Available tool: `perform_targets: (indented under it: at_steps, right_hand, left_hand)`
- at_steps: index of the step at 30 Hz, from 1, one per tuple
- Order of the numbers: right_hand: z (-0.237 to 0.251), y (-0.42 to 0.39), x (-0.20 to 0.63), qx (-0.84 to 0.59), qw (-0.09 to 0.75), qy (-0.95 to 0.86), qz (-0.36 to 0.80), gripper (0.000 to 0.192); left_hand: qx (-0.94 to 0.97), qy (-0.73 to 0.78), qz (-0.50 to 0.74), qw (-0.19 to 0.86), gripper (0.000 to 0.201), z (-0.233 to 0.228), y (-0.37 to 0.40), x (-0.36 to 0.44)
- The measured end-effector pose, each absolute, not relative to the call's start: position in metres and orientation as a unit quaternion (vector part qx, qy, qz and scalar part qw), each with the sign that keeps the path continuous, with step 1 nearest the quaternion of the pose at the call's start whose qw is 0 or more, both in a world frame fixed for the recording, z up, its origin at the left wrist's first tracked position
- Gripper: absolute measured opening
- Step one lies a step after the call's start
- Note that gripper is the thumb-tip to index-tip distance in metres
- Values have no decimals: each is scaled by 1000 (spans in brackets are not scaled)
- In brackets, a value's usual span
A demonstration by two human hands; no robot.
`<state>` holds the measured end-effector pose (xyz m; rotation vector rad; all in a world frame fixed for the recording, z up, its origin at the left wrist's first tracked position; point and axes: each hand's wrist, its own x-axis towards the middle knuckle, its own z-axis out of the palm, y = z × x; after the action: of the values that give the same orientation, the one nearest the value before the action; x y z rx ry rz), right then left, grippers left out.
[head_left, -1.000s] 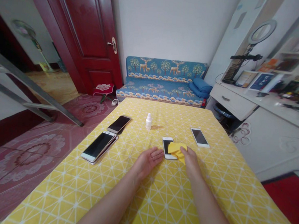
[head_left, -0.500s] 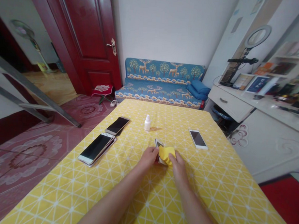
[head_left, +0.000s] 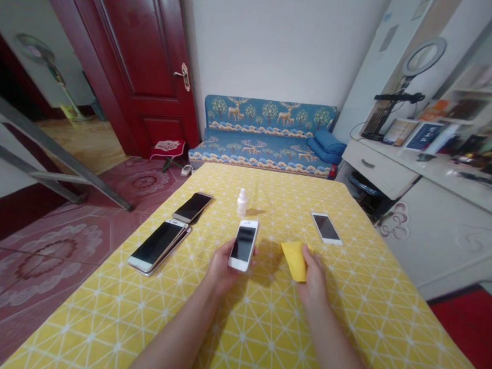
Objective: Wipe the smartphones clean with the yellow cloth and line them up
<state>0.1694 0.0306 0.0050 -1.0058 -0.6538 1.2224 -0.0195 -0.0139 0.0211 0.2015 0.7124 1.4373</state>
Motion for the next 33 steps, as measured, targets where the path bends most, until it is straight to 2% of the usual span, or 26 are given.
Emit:
perform_targets:
  at_steps: [4,10,15,18,27,33]
  right_hand:
    - [14,23,164,-428,623,-268,598,44]
    - [18,13,158,-469,598,-391,520,35]
    - [15,14,163,-549,579,-500,335,28]
    - [12,15,163,-544,563,-563,265,30]
    - [11,9,151,-502,463,-715,152,29]
    - [5,9,152,-481,448,-744,116,38]
  left_hand:
    - [94,197,569,793,41,18,-19,-18]
    - [94,126,510,846,54,6,-19,-5]
    - [128,146,510,838,51,3,-21,-3]
    - [159,145,516,829,47,3,-23,-3]
    - [218,169,525,805,41,8,-29,1]
    - [263,184,506,801,47,13,-32,6]
